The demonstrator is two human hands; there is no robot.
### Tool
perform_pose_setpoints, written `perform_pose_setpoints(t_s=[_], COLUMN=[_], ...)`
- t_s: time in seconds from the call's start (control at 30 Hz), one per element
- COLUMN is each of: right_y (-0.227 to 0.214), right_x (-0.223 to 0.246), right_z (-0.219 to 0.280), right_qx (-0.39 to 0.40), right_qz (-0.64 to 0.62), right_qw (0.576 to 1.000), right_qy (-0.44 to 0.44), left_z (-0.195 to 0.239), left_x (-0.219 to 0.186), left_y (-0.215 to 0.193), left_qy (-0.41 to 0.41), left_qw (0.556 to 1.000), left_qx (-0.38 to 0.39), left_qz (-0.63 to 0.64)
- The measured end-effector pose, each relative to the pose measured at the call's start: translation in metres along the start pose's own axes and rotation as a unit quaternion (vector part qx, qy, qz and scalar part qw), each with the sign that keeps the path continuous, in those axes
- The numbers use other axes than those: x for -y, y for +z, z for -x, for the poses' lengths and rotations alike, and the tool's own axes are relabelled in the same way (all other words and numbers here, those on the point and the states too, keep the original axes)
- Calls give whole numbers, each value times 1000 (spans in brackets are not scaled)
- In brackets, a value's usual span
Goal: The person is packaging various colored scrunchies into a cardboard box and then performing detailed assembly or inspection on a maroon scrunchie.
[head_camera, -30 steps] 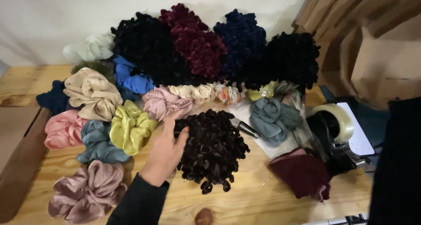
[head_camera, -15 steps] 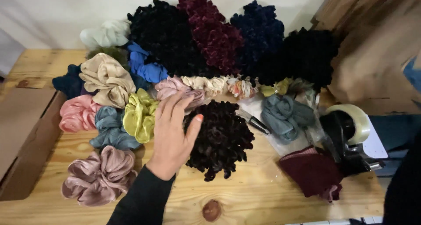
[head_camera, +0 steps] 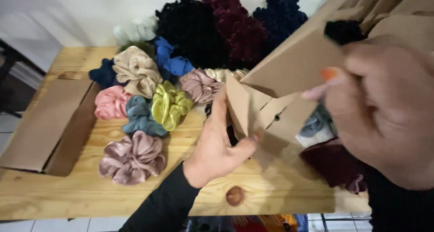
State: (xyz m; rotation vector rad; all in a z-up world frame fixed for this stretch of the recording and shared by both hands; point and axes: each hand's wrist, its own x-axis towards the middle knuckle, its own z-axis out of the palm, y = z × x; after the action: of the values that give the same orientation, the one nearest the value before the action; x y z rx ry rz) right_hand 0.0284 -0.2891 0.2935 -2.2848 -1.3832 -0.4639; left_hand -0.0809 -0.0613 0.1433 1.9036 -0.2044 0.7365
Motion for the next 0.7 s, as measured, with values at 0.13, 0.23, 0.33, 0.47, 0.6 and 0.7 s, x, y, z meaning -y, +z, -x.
perform_pose_setpoints(t_s=[0.13, 0.23, 0.33, 0.47, 0.6, 0.7], right_y=[57, 55, 49, 69, 121, 141], right_x=[51, 72, 41, 7, 24, 59], right_z=[-16, -21, -15, 21, 23, 16], right_qx=[-136, -91, -58, -160, 44, 203], right_qz=[-15, -50, -111, -168, -51, -109], right_qw=[967, 971, 976, 966, 986, 946], right_qy=[-213, -216, -176, -110, 151, 227], left_z=[8, 6, 16, 54, 50, 45], left_x=[6, 14, 14, 41, 21, 0], left_y=[-1, -12, -47, -115, -140, -139], left_qy=[-27, -56, -115, 106, -52, -75], left_qw=[984, 948, 931, 936, 935, 927], left_qx=[-130, -229, -278, -181, -278, -368], left_qz=[119, 212, 206, -284, -213, 14])
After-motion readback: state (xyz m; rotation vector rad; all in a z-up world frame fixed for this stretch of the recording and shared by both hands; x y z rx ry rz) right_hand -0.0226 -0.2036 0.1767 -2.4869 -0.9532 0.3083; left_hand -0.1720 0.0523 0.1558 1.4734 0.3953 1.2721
